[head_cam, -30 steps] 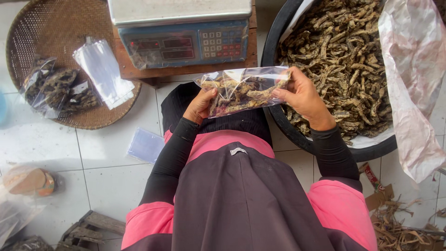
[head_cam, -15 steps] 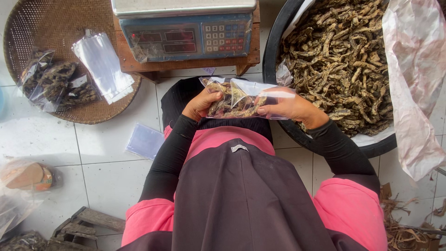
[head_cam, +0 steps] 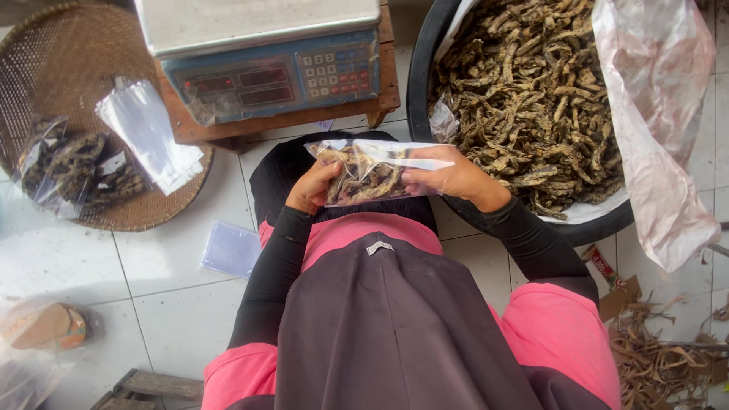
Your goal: The person scoops dried fish from a large basin into small plastic bags, weighs each bag on a digital scale, and places the filled bags into a woven basket. The process is repeated for multiple bags.
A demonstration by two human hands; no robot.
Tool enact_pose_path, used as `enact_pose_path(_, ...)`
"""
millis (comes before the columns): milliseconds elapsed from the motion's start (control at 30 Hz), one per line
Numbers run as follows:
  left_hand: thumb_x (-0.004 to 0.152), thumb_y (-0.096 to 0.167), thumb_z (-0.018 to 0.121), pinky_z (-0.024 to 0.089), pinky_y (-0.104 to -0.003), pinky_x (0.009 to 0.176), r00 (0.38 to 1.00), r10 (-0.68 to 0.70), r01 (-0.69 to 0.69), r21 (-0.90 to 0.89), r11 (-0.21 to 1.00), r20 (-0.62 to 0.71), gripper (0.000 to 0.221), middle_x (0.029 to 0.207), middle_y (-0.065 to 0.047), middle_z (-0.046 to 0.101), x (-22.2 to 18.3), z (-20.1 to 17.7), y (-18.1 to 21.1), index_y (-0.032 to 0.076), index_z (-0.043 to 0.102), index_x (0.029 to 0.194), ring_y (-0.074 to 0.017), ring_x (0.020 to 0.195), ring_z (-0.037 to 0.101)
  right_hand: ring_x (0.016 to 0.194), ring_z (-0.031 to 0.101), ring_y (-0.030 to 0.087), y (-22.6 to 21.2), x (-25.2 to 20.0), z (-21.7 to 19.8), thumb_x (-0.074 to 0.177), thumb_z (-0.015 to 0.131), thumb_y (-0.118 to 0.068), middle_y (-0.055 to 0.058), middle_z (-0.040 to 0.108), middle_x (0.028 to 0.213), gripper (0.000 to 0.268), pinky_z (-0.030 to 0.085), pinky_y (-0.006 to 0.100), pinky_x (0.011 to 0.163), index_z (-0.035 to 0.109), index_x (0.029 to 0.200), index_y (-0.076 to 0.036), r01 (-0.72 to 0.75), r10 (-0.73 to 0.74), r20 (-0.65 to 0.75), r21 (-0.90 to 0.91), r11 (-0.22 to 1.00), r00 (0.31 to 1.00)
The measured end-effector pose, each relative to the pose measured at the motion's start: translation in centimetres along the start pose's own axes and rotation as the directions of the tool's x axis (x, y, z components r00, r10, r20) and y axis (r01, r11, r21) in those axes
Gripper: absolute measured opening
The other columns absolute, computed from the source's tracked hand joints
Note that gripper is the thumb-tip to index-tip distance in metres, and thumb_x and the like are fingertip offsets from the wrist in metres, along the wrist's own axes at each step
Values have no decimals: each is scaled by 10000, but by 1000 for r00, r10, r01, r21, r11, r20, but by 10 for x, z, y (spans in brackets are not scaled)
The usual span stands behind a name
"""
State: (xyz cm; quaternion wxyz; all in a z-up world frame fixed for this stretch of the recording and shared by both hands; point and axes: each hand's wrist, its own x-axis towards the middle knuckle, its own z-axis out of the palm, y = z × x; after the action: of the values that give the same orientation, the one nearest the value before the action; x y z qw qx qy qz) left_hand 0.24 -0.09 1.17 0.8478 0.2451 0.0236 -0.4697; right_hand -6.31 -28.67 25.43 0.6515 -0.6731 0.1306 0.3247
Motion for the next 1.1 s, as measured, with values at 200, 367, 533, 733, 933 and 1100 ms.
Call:
enact_pose_path(200, 880, 302, 845, 557, -407, 1023, 994, 59, -74, -186, 980, -88, 641, 1294, -123, 695, -9, -43, -16, 7, 586, 1388, -256, 1162, 679, 858, 758, 140, -10, -28, -91, 1013, 598, -84, 103, 760, 983, 138, 647, 262, 759, 716, 1052, -23, 394, -417, -18, -292, 871, 909)
enact_pose_path(367, 878, 293, 849, 543, -424, 1032, 980, 85, -131, -266, 955, -178, 616, 1306, -94, 689, -17, -68, -20, 52, 594, 1384, -254, 1179, 663, 834, 684, 159, 45, 57, -215, 1007, 677, -56, 72, 699, 982, 28, 605, 317, 748, 656, 1025, -54, -66, -441, -682, -581, 811, 583)
enact_pose_path(533, 870, 282, 859, 543, -412, 1047, 976, 101, -151, -266, 952, -193, 634, 1321, -103, 682, -17, -59, -16, 32, 594, 1389, -257, 1194, 661, 918, 644, 354, 147, 149, -267, 860, 845, -140, 191, 659, 1022, 342, 559, 504, 786, 637, 1095, -4, -466, -596, -704, -706, 533, 386)
enact_pose_path(733, 860, 286, 863, 541, -415, 1045, 985, 97, -130, -247, 960, -143, 658, 1315, -121, 684, -15, -42, -5, 12, 583, 1388, -260, 1193, 659, 975, 643, 359, 175, 185, -281, 747, 866, -147, 193, 657, 1058, 507, 548, 505, 845, 626, 1165, 8, -601, -492, -811, -573, 557, 317)
enact_pose_path(933, 878, 284, 853, 540, -414, 1050, 981, 65, -111, -255, 961, -181, 637, 1301, -120, 687, -8, -47, -10, 6, 578, 1381, -256, 1179, 669, 931, 641, 336, 149, 159, -280, 966, 693, -144, 217, 657, 1063, 256, 561, 489, 820, 651, 1133, 45, -538, -376, -807, -585, 607, 455)
enact_pose_path(1100, 904, 292, 825, 540, -421, 1053, 989, 80, -109, -242, 964, -127, 616, 1306, -135, 683, -3, -50, -12, 3, 580, 1390, -270, 1180, 671, 874, 635, 155, 92, 68, -214, 1056, 560, -106, 66, 641, 1041, 128, 573, 373, 784, 631, 1131, -31, 27, -232, -695, -292, 956, 680)
